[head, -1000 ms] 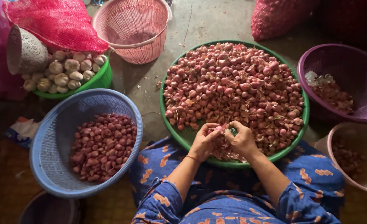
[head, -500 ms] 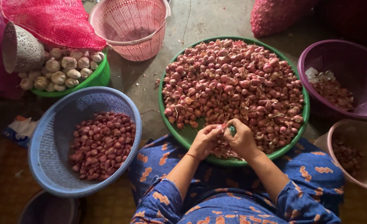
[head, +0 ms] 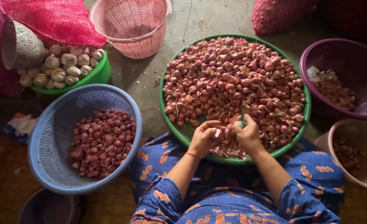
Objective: The person sits on the floor in front of a large green tray of shallots, peeling off the dry outer skins and roots from each shallot by hand. Peeled shallots are placed into a blue basket beside them, while skins and trimmings collect on the tray and in a separate bowl.
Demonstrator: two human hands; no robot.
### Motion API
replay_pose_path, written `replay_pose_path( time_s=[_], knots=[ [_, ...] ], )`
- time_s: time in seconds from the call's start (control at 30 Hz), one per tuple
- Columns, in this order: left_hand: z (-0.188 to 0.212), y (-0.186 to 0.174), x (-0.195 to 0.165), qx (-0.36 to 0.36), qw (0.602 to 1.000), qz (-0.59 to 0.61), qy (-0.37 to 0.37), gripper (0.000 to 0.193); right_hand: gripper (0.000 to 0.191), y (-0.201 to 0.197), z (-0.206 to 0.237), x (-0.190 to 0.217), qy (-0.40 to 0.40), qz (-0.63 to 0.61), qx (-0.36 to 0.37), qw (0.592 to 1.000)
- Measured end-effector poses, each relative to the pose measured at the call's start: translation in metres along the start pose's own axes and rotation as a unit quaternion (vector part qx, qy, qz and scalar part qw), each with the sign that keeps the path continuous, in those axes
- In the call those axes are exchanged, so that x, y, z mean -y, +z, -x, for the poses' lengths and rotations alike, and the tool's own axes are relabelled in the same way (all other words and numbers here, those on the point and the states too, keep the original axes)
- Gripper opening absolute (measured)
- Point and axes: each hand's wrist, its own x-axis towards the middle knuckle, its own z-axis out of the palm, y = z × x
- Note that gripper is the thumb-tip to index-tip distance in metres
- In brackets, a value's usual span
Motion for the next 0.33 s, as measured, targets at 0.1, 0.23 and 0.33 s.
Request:
replay_pose_path(
  time_s=[0.1,0.23,0.33],
  knots=[
    [0.001,0.001,0.002,0.009,0.998,0.056,-0.028,0.023,0.013,-0.009,-0.006,-0.005,-0.01,0.113,-0.045,0.993],
    [0.001,-0.001,0.0,-0.002,0.997,0.071,-0.02,0.015,0.023,-0.013,-0.009,0.005,-0.043,0.192,-0.024,0.98],
    [0.0,-0.002,0.001,-0.004,0.999,0.043,-0.022,0.014,0.055,-0.015,-0.006,0.022,0.178,-0.013,0.132,0.975]
  ],
)
